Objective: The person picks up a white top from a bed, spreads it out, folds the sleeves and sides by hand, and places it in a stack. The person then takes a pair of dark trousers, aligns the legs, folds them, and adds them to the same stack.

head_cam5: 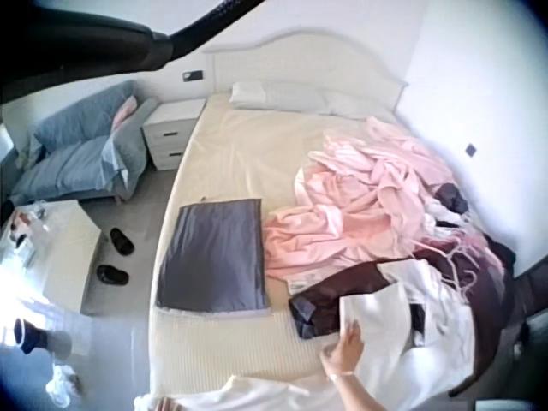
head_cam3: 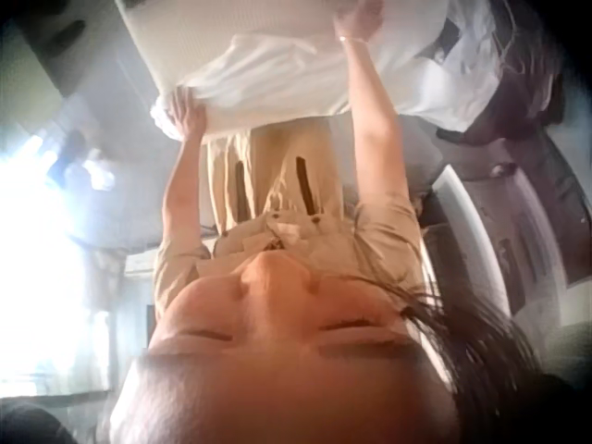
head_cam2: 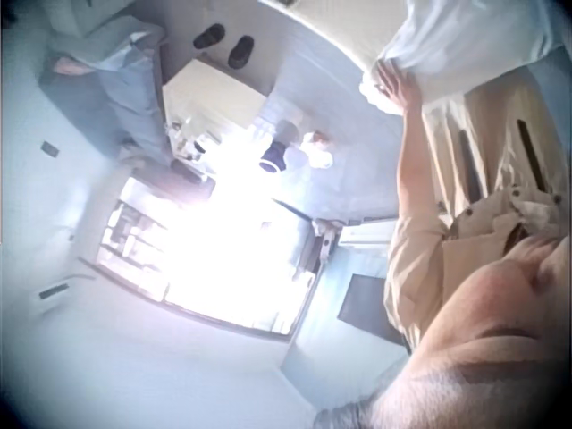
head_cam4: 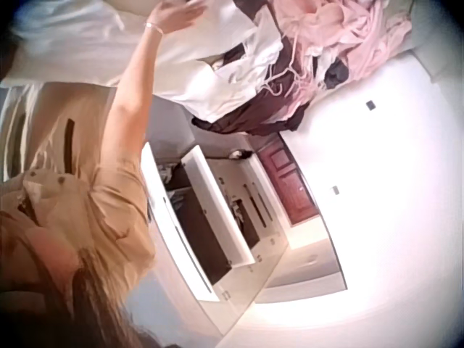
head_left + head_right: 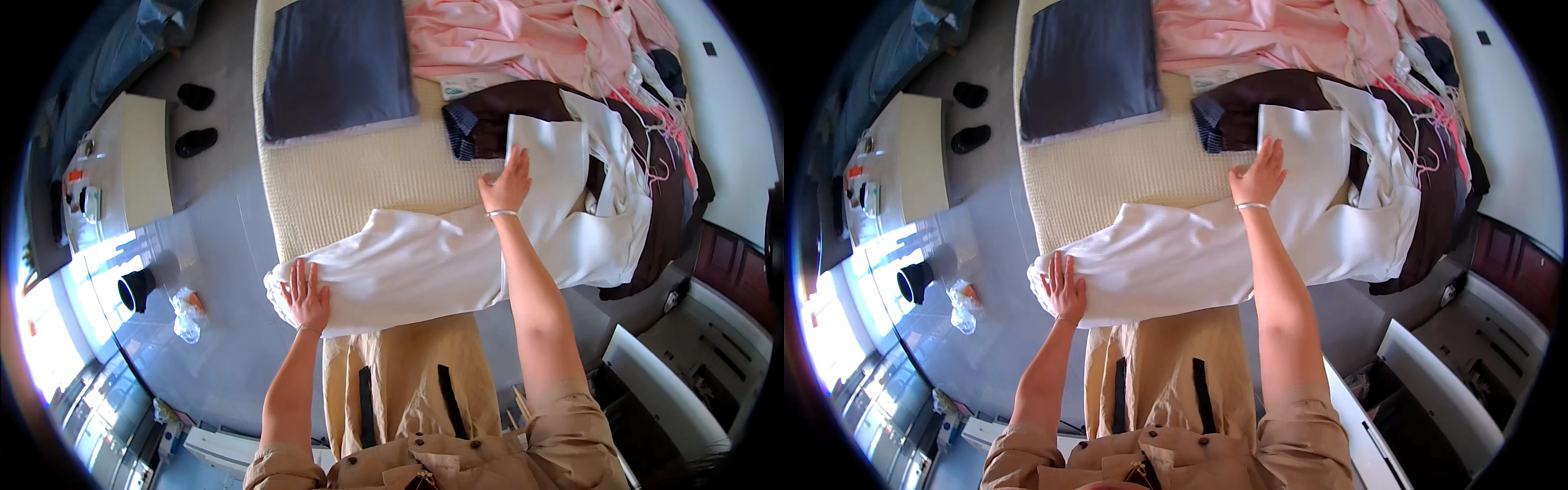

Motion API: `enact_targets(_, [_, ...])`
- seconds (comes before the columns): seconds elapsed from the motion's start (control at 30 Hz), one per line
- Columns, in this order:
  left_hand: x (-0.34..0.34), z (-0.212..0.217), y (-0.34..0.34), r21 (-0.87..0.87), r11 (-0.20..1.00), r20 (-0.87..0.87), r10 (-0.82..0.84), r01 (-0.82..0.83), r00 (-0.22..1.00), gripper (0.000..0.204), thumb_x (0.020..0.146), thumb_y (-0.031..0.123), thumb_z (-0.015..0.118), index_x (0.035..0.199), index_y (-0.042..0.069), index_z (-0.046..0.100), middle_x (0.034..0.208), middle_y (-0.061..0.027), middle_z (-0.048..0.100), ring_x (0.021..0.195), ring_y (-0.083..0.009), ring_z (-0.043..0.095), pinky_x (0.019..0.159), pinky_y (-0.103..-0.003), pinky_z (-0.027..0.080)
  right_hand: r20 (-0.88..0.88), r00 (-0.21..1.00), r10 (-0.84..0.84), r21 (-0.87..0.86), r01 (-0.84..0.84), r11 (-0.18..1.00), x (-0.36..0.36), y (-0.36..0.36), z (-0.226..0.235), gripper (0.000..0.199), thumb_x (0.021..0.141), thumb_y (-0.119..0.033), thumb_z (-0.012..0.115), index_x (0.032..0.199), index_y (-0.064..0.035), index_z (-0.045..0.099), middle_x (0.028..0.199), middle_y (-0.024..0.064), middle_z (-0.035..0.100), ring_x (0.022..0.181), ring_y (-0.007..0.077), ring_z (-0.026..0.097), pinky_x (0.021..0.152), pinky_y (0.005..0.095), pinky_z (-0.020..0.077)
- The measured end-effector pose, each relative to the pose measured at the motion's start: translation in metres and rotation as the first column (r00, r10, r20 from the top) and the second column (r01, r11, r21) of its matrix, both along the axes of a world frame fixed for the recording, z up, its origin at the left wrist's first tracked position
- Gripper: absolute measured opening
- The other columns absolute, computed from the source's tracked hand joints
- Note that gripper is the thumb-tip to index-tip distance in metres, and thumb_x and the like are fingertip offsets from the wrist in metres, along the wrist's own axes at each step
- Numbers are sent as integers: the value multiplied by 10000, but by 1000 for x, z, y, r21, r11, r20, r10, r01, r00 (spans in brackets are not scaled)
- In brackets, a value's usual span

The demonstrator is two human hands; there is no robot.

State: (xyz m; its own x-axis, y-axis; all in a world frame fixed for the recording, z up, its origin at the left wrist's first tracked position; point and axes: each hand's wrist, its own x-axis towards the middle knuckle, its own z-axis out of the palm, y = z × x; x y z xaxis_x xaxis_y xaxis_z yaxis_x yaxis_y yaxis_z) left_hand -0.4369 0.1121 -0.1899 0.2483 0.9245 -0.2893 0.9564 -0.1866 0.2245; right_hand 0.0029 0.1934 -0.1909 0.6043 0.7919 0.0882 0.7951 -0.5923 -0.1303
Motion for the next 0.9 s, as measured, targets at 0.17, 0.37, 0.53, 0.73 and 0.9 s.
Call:
enact_targets(0.17, [9, -5, -2, 43, 999, -68, -16, 19, 998, 619, 850, 282, 502, 1423, 186, 289, 1502, -66, 201, 1379, -276, 182, 1111, -510, 59, -97, 994, -57, 154, 72, 985, 46, -3, -22, 521, 758, -66, 552, 1271, -73, 459, 1296, 143, 490, 1171, 276, 489, 923, 398, 409])
enact_targets(0.37, [62, 25, 7, 78, 994, -62, 77, -72, 995, 723, 799, 161, 581, 1434, 151, 235, 1513, -97, 141, 1391, -274, 148, 1107, -523, 55, -982, 143, 122, 187, 810, 556, 110, -39, 53, 282, 849, -113, 485, 1104, -17, 562, 1097, 125, 594, 1000, 255, 571, 836, 377, 446])
enact_targets(0.53, [207, 61, 13, 120, 971, 116, -220, 206, 969, 668, 798, 176, 582, 1396, 97, 294, 1484, -110, 215, 1361, -285, 221, 1107, -506, 125, -829, -139, 541, 98, 917, 386, 182, -187, 127, 441, 802, -96, 541, 1238, -71, 482, 1242, 76, 529, 1185, 264, 470, 1014, 473, 359])
enact_targets(0.73, [383, 68, 17, 88, 904, 328, -422, 418, 845, 598, 811, 151, 564, 1360, 82, 337, 1435, -111, 301, 1320, -290, 286, 1092, -474, 198, -856, -267, 443, -56, 900, 433, 232, -320, 95, 520, 771, -76, 616, 1263, -104, 450, 1215, 45, 512, 1131, 212, 479, 975, 399, 369])
enact_targets(0.9, [488, 54, 20, 56, 849, 441, -493, 525, 750, 581, 799, 126, 587, 1334, 83, 365, 1353, -117, 414, 1249, -302, 379, 1057, -427, 272, -944, -256, 209, -171, 919, 356, 263, -359, 48, 397, 783, -114, 650, 1157, -149, 519, 1054, -31, 561, 975, 106, 511, 848, 328, 395])
